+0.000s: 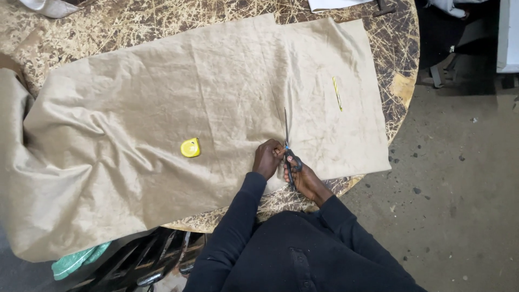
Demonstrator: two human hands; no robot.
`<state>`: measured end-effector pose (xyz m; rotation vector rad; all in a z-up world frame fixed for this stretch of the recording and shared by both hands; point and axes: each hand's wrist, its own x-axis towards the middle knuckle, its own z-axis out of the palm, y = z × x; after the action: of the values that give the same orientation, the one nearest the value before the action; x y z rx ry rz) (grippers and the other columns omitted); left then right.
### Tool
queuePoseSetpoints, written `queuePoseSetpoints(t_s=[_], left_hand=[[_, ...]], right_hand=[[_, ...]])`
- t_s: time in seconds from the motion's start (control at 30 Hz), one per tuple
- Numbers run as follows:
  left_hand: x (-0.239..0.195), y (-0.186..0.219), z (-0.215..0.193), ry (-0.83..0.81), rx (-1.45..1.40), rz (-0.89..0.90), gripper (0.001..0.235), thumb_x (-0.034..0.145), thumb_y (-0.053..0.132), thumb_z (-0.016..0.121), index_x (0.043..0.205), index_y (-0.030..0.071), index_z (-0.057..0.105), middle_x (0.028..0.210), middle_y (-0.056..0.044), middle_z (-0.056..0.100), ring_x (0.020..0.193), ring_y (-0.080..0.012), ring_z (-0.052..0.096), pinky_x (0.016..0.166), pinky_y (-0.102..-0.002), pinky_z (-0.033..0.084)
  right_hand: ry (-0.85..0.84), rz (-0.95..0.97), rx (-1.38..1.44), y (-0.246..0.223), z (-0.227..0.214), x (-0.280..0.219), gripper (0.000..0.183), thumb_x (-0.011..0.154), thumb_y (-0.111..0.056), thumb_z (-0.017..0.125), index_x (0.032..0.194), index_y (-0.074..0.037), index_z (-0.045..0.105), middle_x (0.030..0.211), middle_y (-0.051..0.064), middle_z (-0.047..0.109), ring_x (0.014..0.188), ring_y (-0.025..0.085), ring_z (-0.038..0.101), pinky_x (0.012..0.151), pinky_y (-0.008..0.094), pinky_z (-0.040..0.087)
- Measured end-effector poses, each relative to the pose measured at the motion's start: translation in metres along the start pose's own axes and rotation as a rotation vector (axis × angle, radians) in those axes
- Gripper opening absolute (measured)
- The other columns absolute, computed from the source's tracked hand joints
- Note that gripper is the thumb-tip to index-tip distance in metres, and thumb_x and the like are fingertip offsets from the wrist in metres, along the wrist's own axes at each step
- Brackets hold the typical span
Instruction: Cutting a piece of upholstery fabric with scissors along a marked line on a cutting table.
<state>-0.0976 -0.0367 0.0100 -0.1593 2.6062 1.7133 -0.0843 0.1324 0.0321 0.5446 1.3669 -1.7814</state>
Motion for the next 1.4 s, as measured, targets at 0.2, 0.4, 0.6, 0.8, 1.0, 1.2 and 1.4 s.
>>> queuePoseSetpoints(t_s=[0.2,0.4,0.6,0.8,1.0,1.2,1.4], left_hand=[[0.016,-0.026,0.002,-0.102,-0.002,-0.036,0.015,0.080,0.011,0.081,0.081,0.010,0.067,0.073,-0.011,0.063,0.074,-0.0324,0.069,0.072,-0.042,0.056],[0.023,-0.014,-0.010,-0.218,-0.047,-0.074,0.013,0.078,-0.001,0.078,0.079,0.005,0.067,0.071,-0.011,0.062,0.070,-0.0276,0.065,0.071,-0.038,0.054],[0.024,-0.013,-0.011,-0.242,-0.047,-0.088,0.012,0.079,-0.001,0.078,0.080,0.004,0.067,0.071,-0.012,0.064,0.069,-0.0303,0.067,0.068,-0.039,0.054],[0.022,0.002,-0.022,-0.263,-0.074,-0.076,0.010,0.082,-0.004,0.074,0.081,0.001,0.066,0.073,-0.015,0.063,0.072,-0.0324,0.066,0.070,-0.041,0.054],[0.023,0.017,-0.034,-0.287,-0.045,-0.035,0.011,0.083,-0.006,0.073,0.081,0.002,0.066,0.076,-0.015,0.064,0.077,-0.0338,0.067,0.075,-0.041,0.055],[0.026,0.010,-0.033,-0.322,-0.043,-0.023,0.012,0.081,-0.007,0.075,0.081,0.000,0.066,0.078,-0.017,0.065,0.081,-0.0340,0.067,0.077,-0.042,0.055],[0.025,0.000,-0.026,-0.327,-0.072,-0.054,0.012,0.081,-0.007,0.076,0.083,0.000,0.066,0.079,-0.017,0.065,0.083,-0.0319,0.067,0.077,-0.041,0.055]], right_hand=[[-0.030,0.035,0.128,-0.004,0.004,0.006,0.049,0.092,-0.050,0.072,0.104,-0.003,0.068,0.083,0.006,0.070,0.076,0.017,0.073,0.073,0.028,0.061],[-0.012,0.019,0.105,0.005,-0.007,0.014,0.051,0.094,-0.050,0.071,0.105,-0.001,0.067,0.080,0.005,0.067,0.073,0.015,0.070,0.068,0.026,0.060],[0.039,0.008,0.079,0.004,-0.009,0.013,0.048,0.095,-0.043,0.076,0.103,0.004,0.068,0.075,0.009,0.068,0.064,0.018,0.073,0.058,0.028,0.062],[0.025,0.050,0.128,-0.014,0.007,-0.003,0.048,0.095,-0.044,0.075,0.101,0.003,0.069,0.077,0.010,0.070,0.068,0.020,0.074,0.062,0.029,0.063],[-0.044,0.057,0.168,-0.007,-0.002,0.011,0.055,0.094,-0.055,0.069,0.105,-0.001,0.068,0.083,0.008,0.068,0.076,0.020,0.072,0.070,0.030,0.062],[-0.006,0.008,0.098,0.001,-0.009,0.018,0.052,0.097,-0.048,0.071,0.105,0.003,0.067,0.077,0.007,0.066,0.067,0.018,0.071,0.061,0.028,0.061],[0.014,0.030,0.137,-0.001,-0.012,0.013,0.046,0.096,-0.041,0.074,0.101,0.004,0.069,0.072,0.009,0.067,0.063,0.020,0.074,0.058,0.028,0.063]])
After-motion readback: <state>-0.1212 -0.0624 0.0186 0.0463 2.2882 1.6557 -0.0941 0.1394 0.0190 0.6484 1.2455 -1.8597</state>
